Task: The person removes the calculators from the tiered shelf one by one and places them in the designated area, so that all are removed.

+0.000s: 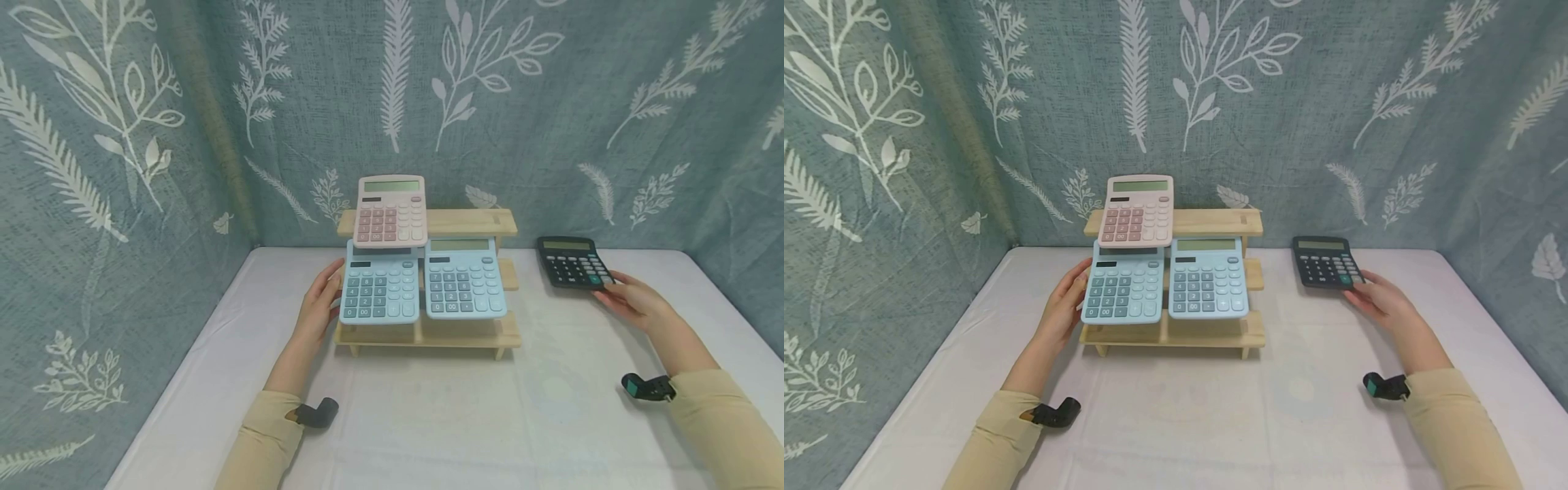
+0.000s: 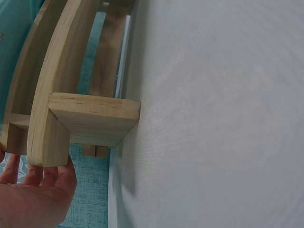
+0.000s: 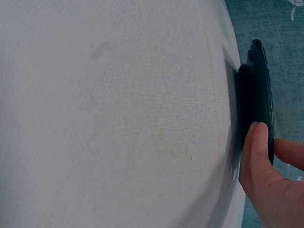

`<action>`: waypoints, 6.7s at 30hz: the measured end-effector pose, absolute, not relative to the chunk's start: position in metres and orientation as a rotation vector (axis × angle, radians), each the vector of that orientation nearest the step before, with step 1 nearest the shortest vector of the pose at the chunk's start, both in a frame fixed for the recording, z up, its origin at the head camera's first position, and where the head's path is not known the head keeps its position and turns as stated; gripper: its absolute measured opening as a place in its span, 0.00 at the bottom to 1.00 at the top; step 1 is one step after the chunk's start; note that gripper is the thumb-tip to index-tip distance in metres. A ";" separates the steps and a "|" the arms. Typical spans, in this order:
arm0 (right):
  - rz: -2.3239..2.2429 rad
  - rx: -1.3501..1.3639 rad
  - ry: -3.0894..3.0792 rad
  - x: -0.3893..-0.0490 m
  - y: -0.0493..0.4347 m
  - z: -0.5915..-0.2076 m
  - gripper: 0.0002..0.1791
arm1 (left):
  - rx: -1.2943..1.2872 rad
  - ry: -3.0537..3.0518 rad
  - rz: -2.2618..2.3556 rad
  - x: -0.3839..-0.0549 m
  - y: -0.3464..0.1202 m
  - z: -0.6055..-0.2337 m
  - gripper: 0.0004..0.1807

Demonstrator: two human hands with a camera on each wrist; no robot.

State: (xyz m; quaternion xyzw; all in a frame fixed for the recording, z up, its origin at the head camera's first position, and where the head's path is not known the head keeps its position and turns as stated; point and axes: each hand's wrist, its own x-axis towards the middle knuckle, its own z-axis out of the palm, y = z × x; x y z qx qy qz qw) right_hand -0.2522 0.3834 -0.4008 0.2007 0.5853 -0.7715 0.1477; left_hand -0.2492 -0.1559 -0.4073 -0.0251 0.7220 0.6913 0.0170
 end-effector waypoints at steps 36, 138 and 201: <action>-1.739 0.665 2.323 -0.240 0.383 -0.411 0.40 | -0.057 2.224 2.165 -0.249 -0.155 -0.407 0.26; -2.142 -0.156 1.786 -0.251 0.111 -0.309 0.41 | -0.098 2.218 2.184 -0.250 -0.155 -0.410 0.25; -2.378 0.038 1.504 -0.269 0.094 -0.311 0.36 | -0.101 2.222 2.175 -0.250 -0.156 -0.409 0.25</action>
